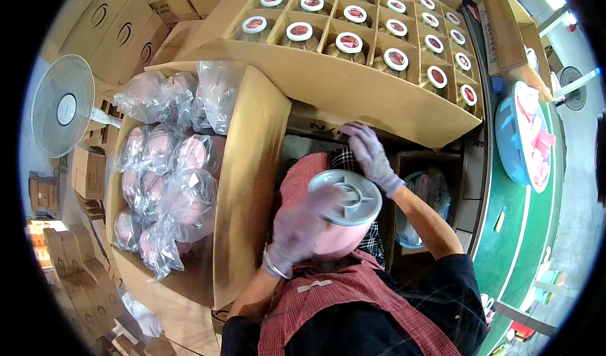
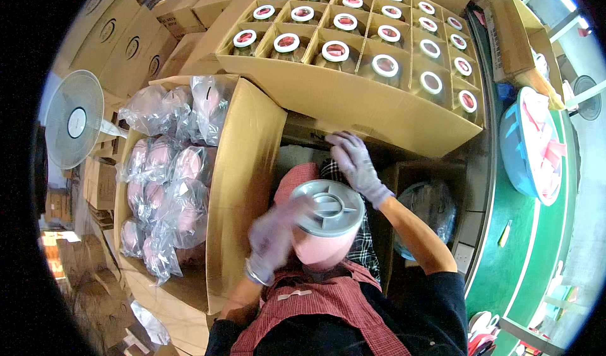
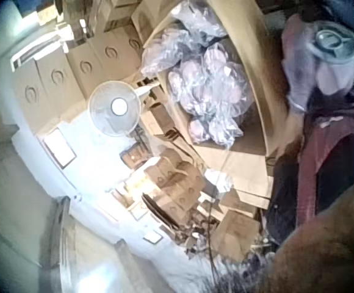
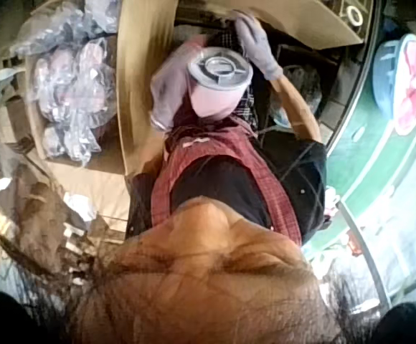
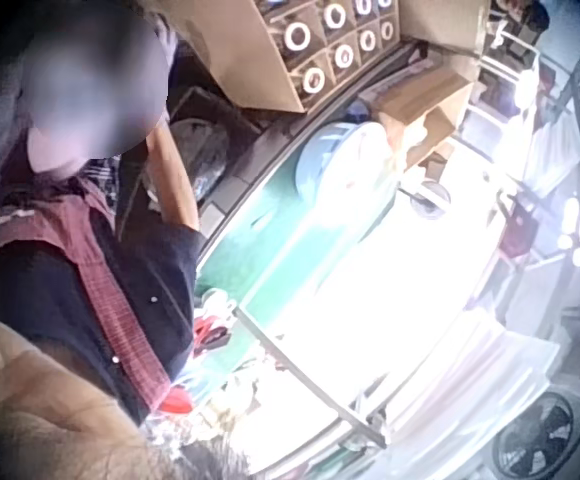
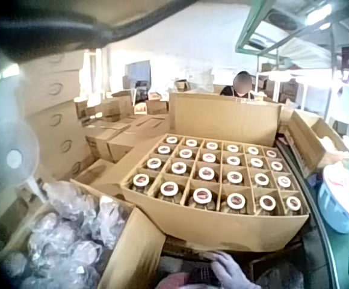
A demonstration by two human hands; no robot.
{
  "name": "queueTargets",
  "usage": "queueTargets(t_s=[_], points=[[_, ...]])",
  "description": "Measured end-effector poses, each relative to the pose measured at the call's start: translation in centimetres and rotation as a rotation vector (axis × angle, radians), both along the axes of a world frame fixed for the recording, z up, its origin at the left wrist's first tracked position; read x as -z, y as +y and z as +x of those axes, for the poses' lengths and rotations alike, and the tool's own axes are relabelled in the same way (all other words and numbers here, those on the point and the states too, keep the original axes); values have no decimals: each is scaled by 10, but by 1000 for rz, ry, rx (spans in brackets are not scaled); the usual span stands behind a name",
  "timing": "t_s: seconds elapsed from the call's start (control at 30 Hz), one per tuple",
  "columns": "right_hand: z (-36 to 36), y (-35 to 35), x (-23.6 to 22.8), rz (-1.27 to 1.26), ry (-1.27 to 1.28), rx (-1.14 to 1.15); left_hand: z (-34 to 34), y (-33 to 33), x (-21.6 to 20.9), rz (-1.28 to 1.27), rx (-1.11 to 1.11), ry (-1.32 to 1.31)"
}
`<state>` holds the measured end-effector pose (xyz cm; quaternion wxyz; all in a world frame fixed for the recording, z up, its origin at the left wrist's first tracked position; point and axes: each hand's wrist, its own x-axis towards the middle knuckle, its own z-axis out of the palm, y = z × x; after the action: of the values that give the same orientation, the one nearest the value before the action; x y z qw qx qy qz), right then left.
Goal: The person unpacks pink mugs from a cardboard box, removes them from plastic bags, and assembles them by attaching lids and handles. The person then places the assembled mugs into a larger box with dividers.
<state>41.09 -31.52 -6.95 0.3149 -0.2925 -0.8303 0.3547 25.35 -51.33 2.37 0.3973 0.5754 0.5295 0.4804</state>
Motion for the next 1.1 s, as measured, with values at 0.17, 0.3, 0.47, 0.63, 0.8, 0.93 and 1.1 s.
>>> queueTargets(t_s=[0.17, 0.3, 0.47, 0.63, 0.8, 0.93, 1.1], points=[[19, -70, -103, -45, 68, -159, -38, 46, 76, -113, -264, -328], [4, -89, -106, -74, 43, -367, -14, 44, 91, -226, -67, -1090], [25, 3, 10, 346, -61, -288, -2, 8, 23, 219, 90, 353], [17, -12, -38, 133, -97, -172, -7, 19, 28, 27, -308, -345], [16, -62, -86, 298, -150, -508, -12, 43, 63, -305, -142, -823], [61, -33, -39, -542, 179, -246, -29, 16, 24, -119, 5, -179], [17, -29, -73, -492, 124, 148, -34, 75, 25, -327, -119, -420]])
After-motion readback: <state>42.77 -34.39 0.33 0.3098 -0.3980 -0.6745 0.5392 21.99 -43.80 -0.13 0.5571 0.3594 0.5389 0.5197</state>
